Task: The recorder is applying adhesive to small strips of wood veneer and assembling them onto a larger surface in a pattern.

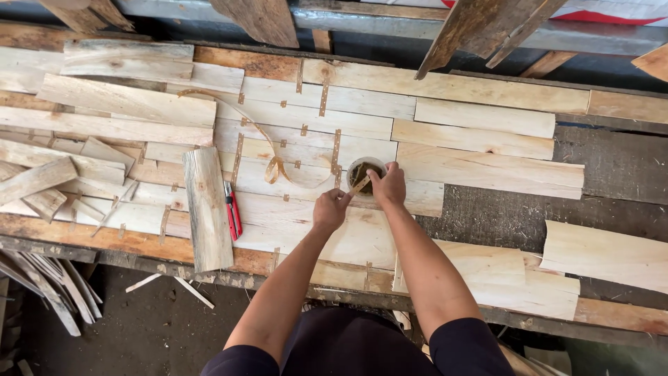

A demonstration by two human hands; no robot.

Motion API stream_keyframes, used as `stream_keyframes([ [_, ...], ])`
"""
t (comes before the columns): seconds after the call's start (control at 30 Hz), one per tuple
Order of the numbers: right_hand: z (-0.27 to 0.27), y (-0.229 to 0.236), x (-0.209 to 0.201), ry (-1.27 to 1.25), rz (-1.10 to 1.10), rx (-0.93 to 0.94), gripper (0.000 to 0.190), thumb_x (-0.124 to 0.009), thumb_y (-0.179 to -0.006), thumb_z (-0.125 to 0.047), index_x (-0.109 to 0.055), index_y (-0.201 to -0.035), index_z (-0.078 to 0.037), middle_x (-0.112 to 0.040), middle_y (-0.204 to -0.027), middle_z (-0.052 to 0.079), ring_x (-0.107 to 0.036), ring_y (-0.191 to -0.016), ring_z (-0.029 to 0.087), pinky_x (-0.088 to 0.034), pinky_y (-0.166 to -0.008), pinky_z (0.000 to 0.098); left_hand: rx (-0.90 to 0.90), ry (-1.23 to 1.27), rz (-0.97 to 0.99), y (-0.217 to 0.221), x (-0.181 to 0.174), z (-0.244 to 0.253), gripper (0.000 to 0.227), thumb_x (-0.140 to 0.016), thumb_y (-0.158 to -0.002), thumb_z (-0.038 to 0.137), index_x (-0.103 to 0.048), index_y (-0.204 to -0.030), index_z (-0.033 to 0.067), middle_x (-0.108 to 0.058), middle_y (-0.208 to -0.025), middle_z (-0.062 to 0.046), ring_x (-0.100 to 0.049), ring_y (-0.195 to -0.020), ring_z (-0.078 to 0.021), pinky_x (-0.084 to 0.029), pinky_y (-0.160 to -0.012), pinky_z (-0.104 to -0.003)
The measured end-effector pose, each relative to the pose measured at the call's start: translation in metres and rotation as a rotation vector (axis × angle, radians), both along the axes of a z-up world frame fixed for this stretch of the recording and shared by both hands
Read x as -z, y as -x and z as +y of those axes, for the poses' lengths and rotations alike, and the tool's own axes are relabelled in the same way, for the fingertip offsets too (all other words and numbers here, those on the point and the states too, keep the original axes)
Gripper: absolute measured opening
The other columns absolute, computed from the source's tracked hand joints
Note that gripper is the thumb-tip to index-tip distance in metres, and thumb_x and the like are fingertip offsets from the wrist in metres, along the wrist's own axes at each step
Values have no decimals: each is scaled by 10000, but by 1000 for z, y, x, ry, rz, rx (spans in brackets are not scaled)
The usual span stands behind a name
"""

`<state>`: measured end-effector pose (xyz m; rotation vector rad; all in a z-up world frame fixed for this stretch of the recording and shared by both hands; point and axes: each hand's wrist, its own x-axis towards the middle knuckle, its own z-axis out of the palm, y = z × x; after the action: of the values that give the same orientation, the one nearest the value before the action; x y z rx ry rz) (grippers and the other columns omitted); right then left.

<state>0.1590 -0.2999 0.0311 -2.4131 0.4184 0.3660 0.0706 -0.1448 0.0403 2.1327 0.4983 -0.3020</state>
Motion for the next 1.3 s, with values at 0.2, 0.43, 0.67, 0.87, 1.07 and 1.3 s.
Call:
stream_keyframes([
  [0.2, -33, 17, 16, 41, -547, -152, 364, -727, -992, -361, -613, -1168, -63, -611, -1113, 139, -626, -990, 323, -544, -837, 461, -156, 226, 59, 36, -25, 7, 281, -687, -964, 317, -748, -1008, 46, -607, -626, -46, -525, -572, -140, -451, -545, -352],
  [0.43, -28, 78, -12, -391, -349, -285, 250, -608, -1071, -328, -665, -1127, -91, -693, -1053, 70, -670, -868, 167, -606, -772, 317, -341, 483, -43, 84, 3, 20, 276, -707, -970, 265, -720, -950, -10, -591, -669, 18, -479, -587, -56, -382, -517, -266],
  [0.67, -1, 116, -14, -401, -76, -380, 319, -775, -914, -285, -703, -1100, -36, -755, -945, 69, -689, -813, 138, -594, -747, 300, -257, 421, 74, 111, -6, 24, 289, -697, -953, 280, -724, -941, -8, -599, -641, -8, -485, -555, -87, -381, -495, -295],
  [0.87, 18, 146, -12, -358, -62, -351, 218, -759, -919, -224, -741, -1023, -32, -781, -936, 62, -705, -820, 140, -576, -757, 298, -166, 355, 93, 142, 1, 41, 308, -702, -948, 297, -737, -946, -9, -682, -680, -48, -567, -579, -104, -450, -536, -289],
  [1.07, 32, 180, -5, -291, -3, -341, 182, -746, -909, -200, -745, -998, -42, -785, -935, 58, -722, -830, 141, -579, -766, 301, -116, 427, 190, 177, 9, 55, 305, -690, -966, 302, -717, -937, -1, -719, -720, -50, -660, -611, -114, -528, -579, -290],
  [1.3, 40, 205, 18, -220, 103, -378, 167, -766, -873, -183, -745, -981, -58, -789, -940, 56, -734, -822, 145, -594, -757, 299, -55, 433, 297, 206, 20, 63, 289, -708, -946, 286, -744, -937, 0, -753, -757, -55, -718, -651, -122, -576, -592, -290],
])
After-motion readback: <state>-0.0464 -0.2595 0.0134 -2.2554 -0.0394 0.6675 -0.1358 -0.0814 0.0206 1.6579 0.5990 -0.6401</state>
